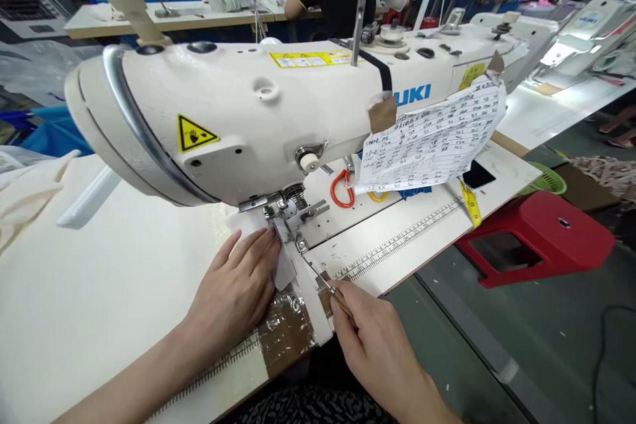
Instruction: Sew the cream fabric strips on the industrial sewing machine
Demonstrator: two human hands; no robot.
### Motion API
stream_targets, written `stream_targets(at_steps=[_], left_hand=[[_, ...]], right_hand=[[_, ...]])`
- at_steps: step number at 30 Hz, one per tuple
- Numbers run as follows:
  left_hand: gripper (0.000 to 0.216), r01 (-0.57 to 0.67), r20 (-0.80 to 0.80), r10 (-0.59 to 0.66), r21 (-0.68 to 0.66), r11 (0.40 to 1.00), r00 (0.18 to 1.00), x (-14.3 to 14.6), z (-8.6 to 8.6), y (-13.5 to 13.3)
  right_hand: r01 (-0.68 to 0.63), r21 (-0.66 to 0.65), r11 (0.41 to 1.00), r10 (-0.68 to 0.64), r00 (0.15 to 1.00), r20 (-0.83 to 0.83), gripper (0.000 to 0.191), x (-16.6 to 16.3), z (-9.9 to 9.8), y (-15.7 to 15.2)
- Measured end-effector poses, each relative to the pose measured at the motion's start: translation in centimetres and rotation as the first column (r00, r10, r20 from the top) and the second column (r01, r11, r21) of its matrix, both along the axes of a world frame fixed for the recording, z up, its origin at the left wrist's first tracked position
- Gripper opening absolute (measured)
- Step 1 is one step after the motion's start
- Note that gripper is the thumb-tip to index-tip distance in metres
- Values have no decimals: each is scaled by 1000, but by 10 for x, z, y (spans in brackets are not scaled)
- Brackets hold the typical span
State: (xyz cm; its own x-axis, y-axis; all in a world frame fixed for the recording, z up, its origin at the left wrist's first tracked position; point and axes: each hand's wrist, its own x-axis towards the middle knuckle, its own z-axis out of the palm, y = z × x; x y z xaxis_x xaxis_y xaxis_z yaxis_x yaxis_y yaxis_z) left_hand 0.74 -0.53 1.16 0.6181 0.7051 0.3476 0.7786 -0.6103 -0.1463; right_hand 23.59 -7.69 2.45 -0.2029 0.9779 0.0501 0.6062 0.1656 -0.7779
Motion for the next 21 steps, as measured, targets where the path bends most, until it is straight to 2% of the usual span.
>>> stream_targets(at_steps=[10, 17, 21], left_hand=[[46, -11, -17, 10, -49, 999, 1000, 1, 1, -3], [45, 4, -9, -4, -34, 999, 1000, 1, 0, -4], [47, 9, 5, -9, -32, 999, 1000, 1, -1, -4]], right_hand=[[-13, -7, 1000, 12, 999, -41, 20, -1, 1, 2], [-2, 7, 1000, 2, 999, -46, 22, -1, 5, 2], [41, 28, 999, -39, 997, -72, 24, -2, 5, 1]])
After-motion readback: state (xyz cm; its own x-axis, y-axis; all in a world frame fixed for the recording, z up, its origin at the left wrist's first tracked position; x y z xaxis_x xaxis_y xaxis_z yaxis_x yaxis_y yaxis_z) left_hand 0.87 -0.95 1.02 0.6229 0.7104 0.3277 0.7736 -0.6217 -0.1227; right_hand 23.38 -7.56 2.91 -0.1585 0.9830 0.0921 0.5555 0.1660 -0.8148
